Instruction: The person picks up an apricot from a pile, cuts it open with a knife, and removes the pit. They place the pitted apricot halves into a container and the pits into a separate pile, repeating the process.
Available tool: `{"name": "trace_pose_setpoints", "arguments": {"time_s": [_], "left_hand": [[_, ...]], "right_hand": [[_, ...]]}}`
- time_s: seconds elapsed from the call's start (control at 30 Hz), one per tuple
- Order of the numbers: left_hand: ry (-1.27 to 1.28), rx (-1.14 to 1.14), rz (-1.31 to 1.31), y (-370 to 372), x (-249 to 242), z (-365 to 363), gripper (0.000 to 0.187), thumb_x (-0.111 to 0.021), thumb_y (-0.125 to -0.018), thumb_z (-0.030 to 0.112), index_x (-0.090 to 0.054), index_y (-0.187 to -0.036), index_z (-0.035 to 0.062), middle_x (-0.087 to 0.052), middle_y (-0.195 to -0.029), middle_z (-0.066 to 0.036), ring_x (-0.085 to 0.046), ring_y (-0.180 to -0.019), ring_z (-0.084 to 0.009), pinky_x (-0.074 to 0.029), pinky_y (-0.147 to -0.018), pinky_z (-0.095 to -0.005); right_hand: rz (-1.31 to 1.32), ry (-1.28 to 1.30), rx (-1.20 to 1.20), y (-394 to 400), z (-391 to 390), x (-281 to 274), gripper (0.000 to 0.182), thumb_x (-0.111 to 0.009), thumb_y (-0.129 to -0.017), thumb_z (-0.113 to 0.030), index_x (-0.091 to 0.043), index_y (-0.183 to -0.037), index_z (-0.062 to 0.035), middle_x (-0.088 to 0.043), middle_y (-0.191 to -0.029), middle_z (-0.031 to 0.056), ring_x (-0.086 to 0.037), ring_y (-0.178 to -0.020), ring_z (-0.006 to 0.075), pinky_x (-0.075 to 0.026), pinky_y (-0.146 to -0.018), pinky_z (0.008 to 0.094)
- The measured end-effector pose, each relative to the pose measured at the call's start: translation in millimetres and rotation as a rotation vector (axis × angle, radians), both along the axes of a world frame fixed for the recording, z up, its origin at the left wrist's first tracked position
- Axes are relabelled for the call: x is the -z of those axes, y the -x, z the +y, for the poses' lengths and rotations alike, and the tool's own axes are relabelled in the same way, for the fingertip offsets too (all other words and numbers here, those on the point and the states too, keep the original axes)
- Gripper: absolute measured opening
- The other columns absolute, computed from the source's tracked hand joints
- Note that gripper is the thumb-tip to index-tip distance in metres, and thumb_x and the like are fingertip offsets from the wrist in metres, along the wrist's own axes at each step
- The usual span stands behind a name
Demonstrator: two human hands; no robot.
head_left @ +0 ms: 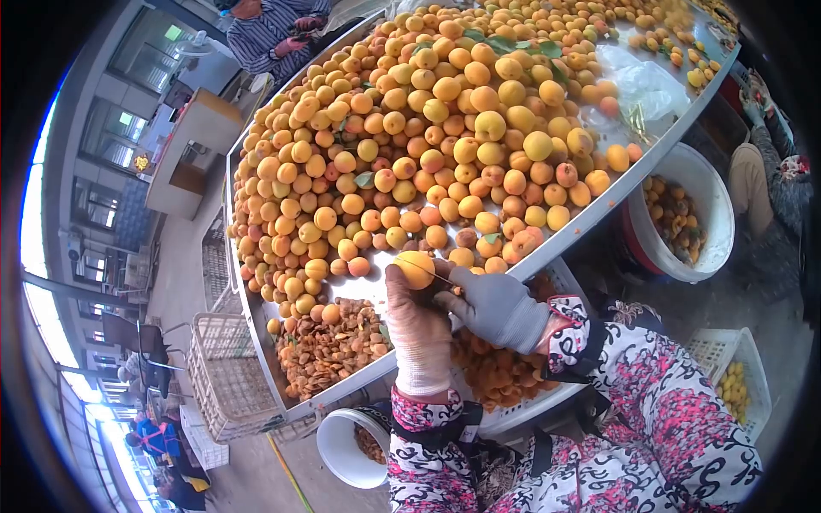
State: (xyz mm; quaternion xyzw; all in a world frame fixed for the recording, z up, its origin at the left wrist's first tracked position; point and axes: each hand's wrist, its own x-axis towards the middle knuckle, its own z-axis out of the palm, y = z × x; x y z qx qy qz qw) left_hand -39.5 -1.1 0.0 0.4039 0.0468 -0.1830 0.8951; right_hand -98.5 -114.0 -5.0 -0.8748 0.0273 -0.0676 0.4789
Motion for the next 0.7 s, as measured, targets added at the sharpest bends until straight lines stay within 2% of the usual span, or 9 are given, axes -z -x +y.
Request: {"name": "trace_pose_setpoints", "arguments": {"time_s": [0.07, 0.17, 0.23, 0.27, 0.33, 0.53, 0.6, 0.63, 0.7], "left_hand": [[0.186, 0.167, 0.024, 6, -15, -4, 0.045, -0.055, -0.088, 0.041, -0.052, -0.111, 0.0027, -0.059, -0.098, -0.009, -0.058, -0.084, -0.0204, -0.048, -0.08, -0.0319], [-0.004, 0.139, -0.005, 8, -17, -3, 0.049, -0.056, -0.087, 0.043, -0.05, -0.111, 0.0002, -0.059, -0.09, -0.009, -0.059, -0.078, -0.0213, -0.05, -0.076, -0.0343], [-0.115, 0.037, -0.028, 10, -14, -8, 0.051, -0.057, -0.087, 0.044, -0.049, -0.112, -0.0006, -0.059, -0.088, -0.009, -0.059, -0.076, -0.0213, -0.05, -0.075, -0.0349], [-0.12, -0.007, -0.031, 12, -15, -12, 0.052, -0.058, -0.086, 0.043, -0.049, -0.112, -0.0012, -0.059, -0.086, -0.009, -0.058, -0.076, -0.021, -0.05, -0.076, -0.0348], [-0.125, -0.052, -0.033, 14, -15, -15, 0.053, -0.058, -0.086, 0.043, -0.048, -0.112, -0.0019, -0.059, -0.084, -0.009, -0.058, -0.077, -0.0208, -0.05, -0.077, -0.0348], [-0.226, 0.012, -0.096, 5, -1, -8, 0.052, -0.05, -0.09, 0.045, -0.05, -0.111, -0.002, -0.057, -0.079, -0.007, -0.057, -0.074, -0.0176, -0.049, -0.073, -0.0306], [-0.481, -0.188, -0.292, -3, 6, -4, 0.048, -0.04, -0.093, 0.045, -0.05, -0.112, 0.002, -0.057, -0.078, -0.004, -0.052, -0.07, -0.0126, -0.043, -0.065, -0.024], [-0.571, -0.14, -0.389, -10, 7, 11, 0.043, -0.036, -0.095, 0.042, -0.049, -0.11, 0.0036, -0.057, -0.081, -0.005, -0.051, -0.067, -0.0116, -0.042, -0.061, -0.0223], [-0.704, -0.133, -0.509, -6, 2, 10, 0.037, -0.039, -0.095, 0.035, -0.048, -0.111, 0.0025, -0.057, -0.092, -0.009, -0.054, -0.071, -0.014, -0.045, -0.065, -0.0251]], "right_hand": [[0.053, 0.023, -0.01, 1, 0, -2, 0.042, -0.046, -0.09, -0.04, -0.045, -0.122, -0.0118, -0.063, -0.073, 0.015, -0.062, -0.068, 0.0352, -0.049, -0.06, 0.0443], [0.155, 0.154, -0.053, 2, 5, -3, 0.044, -0.046, -0.09, -0.042, -0.045, -0.121, -0.0099, -0.063, -0.073, 0.0163, -0.061, -0.069, 0.037, -0.049, -0.061, 0.0449], [0.174, -0.222, -0.03, 6, 10, -5, 0.039, -0.047, -0.091, -0.035, -0.05, -0.117, -0.0054, -0.063, -0.081, 0.0211, -0.062, -0.078, 0.0357, -0.049, -0.069, 0.0394], [0.175, -0.223, -0.03, 7, 13, 0, 0.039, -0.047, -0.091, -0.035, -0.05, -0.117, -0.0054, -0.063, -0.081, 0.0211, -0.062, -0.078, 0.0357, -0.049, -0.069, 0.0394], [0.118, -0.469, -0.023, 5, 20, 16, 0.037, -0.046, -0.093, -0.031, -0.052, -0.112, 0.0005, -0.064, -0.087, 0.0175, -0.063, -0.082, 0.0293, -0.048, -0.073, 0.0349], [0.219, -0.578, -0.134, 3, 13, 21, 0.036, -0.049, -0.092, -0.026, -0.053, -0.112, 0.0033, -0.064, -0.089, 0.013, -0.06, -0.082, 0.0171, -0.047, -0.072, 0.0287], [0.219, -0.506, -0.165, 5, -3, 7, 0.037, -0.051, -0.091, -0.027, -0.053, -0.114, 0.0033, -0.064, -0.088, 0.0124, -0.06, -0.081, 0.0156, -0.047, -0.071, 0.0275], [0.228, -0.44, -0.196, 5, -11, -4, 0.039, -0.053, -0.09, -0.027, -0.053, -0.115, 0.0032, -0.064, -0.087, 0.0117, -0.059, -0.079, 0.0142, -0.047, -0.07, 0.0263], [0.179, -0.566, 0.015, -2, -19, -5, 0.042, -0.057, -0.088, -0.028, -0.052, -0.116, 0.0031, -0.062, -0.082, 0.0066, -0.058, -0.077, 0.0106, -0.046, -0.067, 0.0239]]}}
